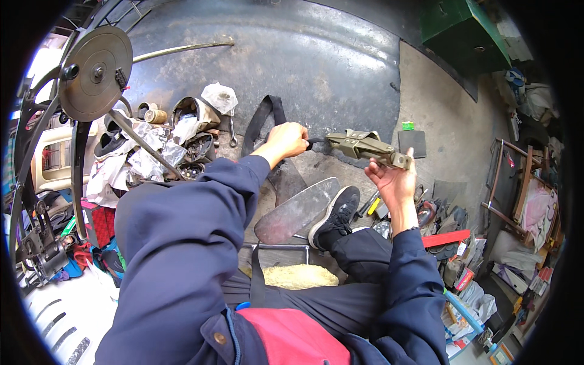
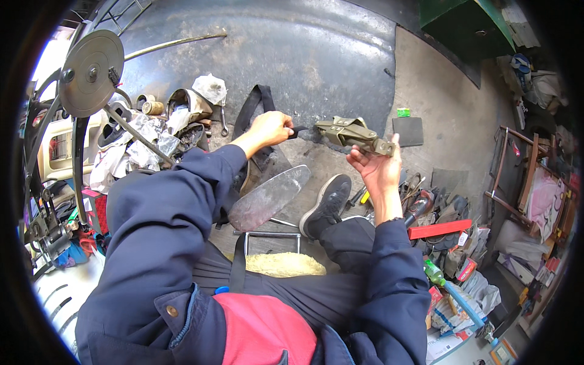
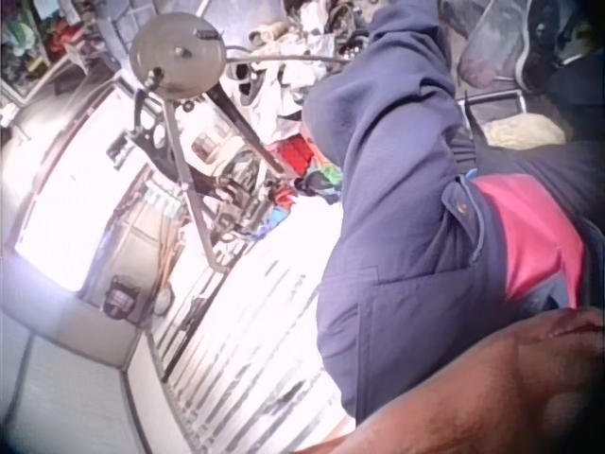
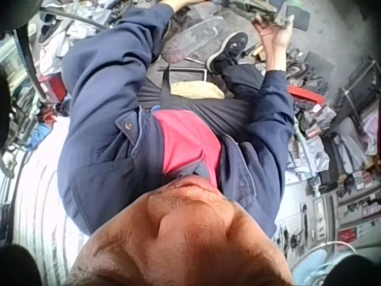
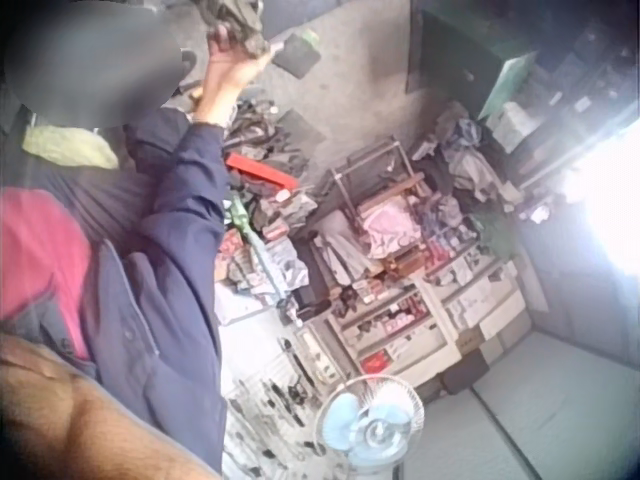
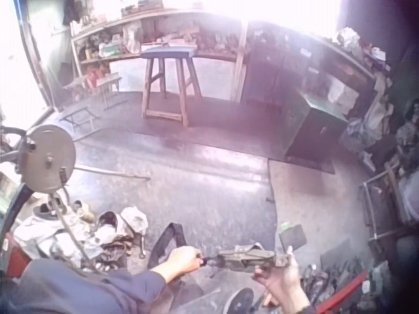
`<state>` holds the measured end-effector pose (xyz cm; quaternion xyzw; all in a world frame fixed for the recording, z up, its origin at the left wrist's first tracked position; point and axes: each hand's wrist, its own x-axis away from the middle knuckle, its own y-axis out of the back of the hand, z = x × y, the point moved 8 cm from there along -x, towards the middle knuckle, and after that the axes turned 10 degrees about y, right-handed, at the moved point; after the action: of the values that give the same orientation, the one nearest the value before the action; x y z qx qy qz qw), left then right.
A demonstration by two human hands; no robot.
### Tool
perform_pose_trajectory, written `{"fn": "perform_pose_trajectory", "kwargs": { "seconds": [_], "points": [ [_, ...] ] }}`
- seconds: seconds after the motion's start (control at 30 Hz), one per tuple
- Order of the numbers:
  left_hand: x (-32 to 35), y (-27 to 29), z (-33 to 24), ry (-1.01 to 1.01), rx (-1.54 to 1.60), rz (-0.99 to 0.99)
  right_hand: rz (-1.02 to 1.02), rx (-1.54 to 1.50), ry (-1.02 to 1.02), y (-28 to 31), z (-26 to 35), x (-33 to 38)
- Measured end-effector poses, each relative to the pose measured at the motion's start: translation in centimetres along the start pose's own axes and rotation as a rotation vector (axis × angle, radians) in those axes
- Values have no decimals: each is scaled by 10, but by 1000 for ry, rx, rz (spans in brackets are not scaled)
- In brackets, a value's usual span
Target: The person uses a screwdriver to tighten a screw on a metal device, then attaches a black strap to the device by threading it through slots and securing it.
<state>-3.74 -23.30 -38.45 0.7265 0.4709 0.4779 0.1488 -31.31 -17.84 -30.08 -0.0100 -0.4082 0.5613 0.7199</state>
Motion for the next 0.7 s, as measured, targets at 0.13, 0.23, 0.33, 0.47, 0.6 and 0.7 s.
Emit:
{"fn": "perform_pose_trajectory", "kwargs": {
  "seconds": [0.13, 0.23, 0.33, 0.47, 0.6, 0.7],
  "points": [
    [-12, -39, 0, 15, 132, -5, -19, -53, 50, 1, 10, 1],
    [-20, -58, -1, 67, 261, -7, -30, -85, 42, 3, 11, 1],
    [-28, -70, -4, 143, 358, 36, -17, -98, 53, 3, 12, -2],
    [-30, -79, -13, 179, 409, 89, -52, -97, 66, 3, 12, -6],
    [-20, -69, -22, 37, 398, -81, -83, -76, 79, 2, 12, -10],
    [-17, -62, -31, -131, 343, -212, -80, -62, 80, 0, 11, -9]
  ]
}}
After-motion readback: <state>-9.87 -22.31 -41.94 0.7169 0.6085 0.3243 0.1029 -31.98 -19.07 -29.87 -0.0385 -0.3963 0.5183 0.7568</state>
